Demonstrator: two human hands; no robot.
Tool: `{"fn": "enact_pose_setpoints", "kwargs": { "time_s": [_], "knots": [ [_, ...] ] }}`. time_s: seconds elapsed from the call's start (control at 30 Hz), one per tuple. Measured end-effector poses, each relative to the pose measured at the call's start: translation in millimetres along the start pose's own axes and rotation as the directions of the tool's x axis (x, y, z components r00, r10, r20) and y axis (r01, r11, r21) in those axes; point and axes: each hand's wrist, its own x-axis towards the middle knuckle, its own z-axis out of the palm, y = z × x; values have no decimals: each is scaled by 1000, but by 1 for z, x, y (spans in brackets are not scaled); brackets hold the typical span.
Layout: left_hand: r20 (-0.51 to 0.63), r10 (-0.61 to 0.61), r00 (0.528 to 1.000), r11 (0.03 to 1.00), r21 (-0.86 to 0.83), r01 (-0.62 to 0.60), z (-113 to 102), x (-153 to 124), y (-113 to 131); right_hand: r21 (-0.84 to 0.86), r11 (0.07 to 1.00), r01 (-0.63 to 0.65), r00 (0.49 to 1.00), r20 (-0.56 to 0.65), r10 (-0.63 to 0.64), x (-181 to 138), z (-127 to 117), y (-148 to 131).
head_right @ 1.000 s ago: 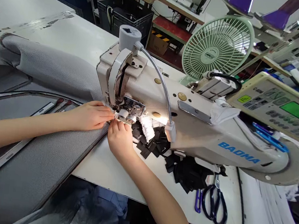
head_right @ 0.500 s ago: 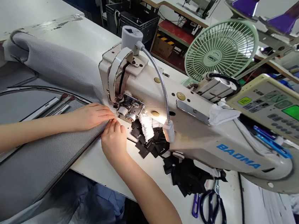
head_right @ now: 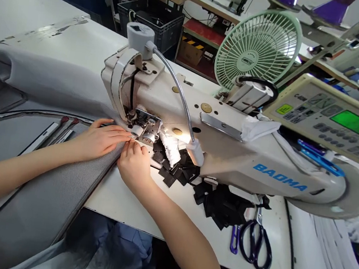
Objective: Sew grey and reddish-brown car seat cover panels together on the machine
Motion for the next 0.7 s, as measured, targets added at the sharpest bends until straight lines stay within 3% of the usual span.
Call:
{"fn": "enact_pose_setpoints", "kwargs": {
  "time_s": [0.27, 0.47, 0.6, 0.7],
  "knots": [
    [-16, 116, 993, 993, 24, -116, 0, -1, -16, -51, 998, -36, 995, -100, 30, 1, 7, -8],
    [-113, 332, 936, 943, 66, -327, 1, 2, -30, -36, 999, -25, 999, -35, 23, 6, 1, -15],
    [-145, 348, 926, 937, 79, -340, 12, 1, -34, -21, 999, -44, 997, -61, 43, -1, 0, -18],
    [-162, 344, 925, 939, 54, -339, 21, -1, -40, -3, 996, -86, 996, -19, 86, -18, -16, -19]
  ]
}}
